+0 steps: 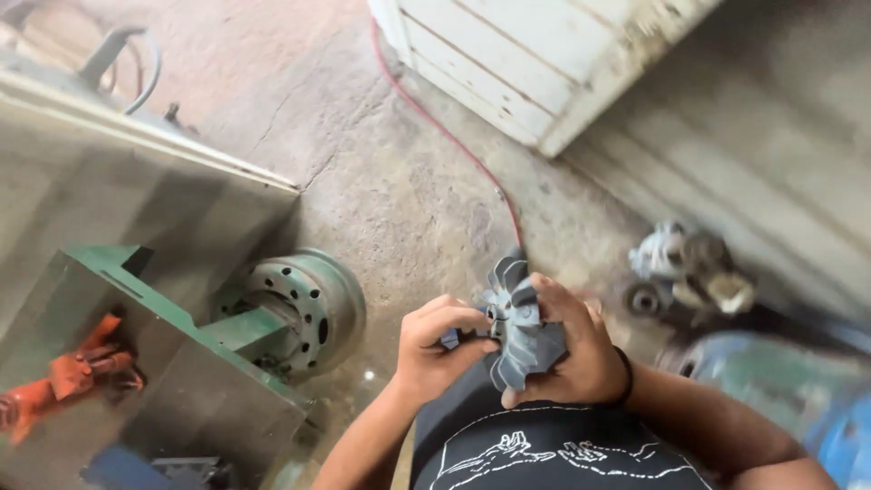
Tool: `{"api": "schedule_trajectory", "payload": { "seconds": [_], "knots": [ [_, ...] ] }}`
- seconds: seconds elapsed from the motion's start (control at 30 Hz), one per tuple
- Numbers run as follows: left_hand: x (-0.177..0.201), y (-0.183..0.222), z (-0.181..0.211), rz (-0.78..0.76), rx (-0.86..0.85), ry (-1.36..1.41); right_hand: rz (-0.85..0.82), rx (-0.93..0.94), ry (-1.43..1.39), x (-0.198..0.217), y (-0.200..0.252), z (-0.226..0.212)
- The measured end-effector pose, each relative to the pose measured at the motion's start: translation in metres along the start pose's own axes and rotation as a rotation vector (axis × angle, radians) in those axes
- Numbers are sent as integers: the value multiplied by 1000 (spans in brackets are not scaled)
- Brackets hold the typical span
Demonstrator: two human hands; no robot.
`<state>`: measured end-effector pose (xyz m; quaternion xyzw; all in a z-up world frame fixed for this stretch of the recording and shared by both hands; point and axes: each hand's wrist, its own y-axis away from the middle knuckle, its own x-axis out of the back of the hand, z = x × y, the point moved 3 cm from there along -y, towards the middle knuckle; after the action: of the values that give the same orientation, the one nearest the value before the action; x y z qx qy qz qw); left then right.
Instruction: Polishing a motor cooling fan using a bench grinder and then organizing it into a box with other motor components.
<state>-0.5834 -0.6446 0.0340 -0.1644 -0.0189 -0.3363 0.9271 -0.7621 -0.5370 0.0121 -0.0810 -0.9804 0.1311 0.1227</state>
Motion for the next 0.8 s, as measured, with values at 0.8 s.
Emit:
{"api": "schedule_trajectory", "payload": {
  "seconds": [0.8],
  "knots": [
    [368, -336, -217, 545, 254, -124, -515, -4, 170, -164, -600, 172]
  ]
}}
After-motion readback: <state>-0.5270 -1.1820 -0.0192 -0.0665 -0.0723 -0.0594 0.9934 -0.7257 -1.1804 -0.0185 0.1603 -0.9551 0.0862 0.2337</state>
